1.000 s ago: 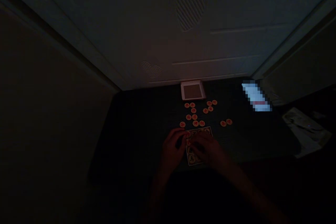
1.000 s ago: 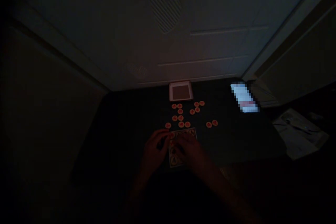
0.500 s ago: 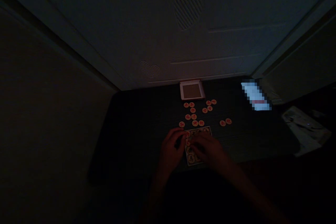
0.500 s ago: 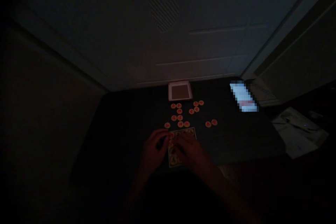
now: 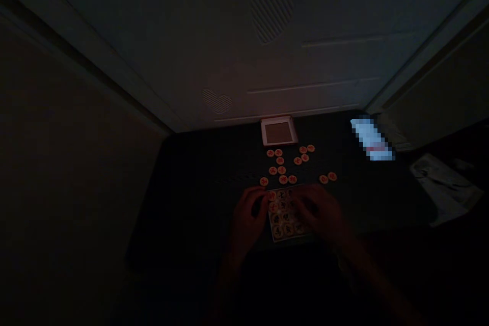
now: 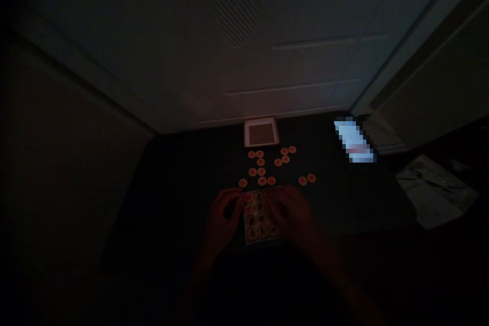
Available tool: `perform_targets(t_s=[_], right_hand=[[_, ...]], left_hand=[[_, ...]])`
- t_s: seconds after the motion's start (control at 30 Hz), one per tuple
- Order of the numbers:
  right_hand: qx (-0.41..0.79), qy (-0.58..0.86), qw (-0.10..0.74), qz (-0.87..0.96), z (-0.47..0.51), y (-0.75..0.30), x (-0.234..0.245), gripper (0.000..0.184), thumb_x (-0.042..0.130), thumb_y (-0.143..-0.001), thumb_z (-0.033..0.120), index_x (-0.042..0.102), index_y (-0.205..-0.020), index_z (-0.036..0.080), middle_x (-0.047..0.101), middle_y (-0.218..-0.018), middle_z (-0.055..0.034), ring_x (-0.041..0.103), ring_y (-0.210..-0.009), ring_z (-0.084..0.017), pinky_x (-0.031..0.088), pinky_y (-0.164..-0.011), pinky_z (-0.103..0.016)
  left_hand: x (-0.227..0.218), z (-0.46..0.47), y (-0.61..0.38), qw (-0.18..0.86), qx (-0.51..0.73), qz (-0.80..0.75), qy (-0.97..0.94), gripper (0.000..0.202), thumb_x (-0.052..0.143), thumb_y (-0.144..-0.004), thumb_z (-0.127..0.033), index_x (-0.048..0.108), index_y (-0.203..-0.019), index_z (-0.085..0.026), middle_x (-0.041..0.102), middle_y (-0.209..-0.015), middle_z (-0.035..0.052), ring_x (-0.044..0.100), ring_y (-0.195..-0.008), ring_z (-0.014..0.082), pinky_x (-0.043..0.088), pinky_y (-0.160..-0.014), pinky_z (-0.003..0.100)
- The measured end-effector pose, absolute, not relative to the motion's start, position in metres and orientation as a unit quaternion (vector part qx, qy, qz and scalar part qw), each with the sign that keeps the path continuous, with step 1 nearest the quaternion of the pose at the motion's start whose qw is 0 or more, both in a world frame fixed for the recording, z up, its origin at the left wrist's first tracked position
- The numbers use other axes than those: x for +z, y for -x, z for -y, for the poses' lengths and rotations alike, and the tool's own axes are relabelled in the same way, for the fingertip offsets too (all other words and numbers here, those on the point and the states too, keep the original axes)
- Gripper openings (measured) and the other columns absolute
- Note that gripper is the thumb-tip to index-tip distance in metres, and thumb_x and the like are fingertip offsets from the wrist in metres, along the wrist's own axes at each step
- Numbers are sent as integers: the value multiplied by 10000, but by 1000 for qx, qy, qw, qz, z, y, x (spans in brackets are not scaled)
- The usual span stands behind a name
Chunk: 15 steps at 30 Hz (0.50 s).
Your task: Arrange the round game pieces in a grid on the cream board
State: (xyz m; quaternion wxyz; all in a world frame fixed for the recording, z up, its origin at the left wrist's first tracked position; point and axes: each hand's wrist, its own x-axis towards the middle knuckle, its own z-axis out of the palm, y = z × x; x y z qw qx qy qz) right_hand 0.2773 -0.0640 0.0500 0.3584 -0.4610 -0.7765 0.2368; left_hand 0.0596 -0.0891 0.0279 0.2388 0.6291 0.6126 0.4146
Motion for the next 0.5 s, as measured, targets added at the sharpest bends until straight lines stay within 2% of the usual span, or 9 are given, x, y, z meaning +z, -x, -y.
perform_targets(t_s=[0.23,0.5], right_hand=[[210,560,359,717,68,-308,37,159,589,-974,305,707,-1062,243,733,-1003,-66,697,-903,-226,572,-803,-359],[256,554,359,706,85,-305,24,128,621,-966,295,702,-1050,243,723,-1018,-64,689,-900,-210,566,-796,-332]], left_hand=[[26,88,-59,229,420,-616,-626,108,608,-977,-253,707,-1010,-229,697,-1086,56,688,-960,188,579,-812,310],[26,88,-58,224,417,-615,-630,106,607,-974,-255,705,-1001,-223,702,-1063,52,687,-923,177,568,-768,288]])
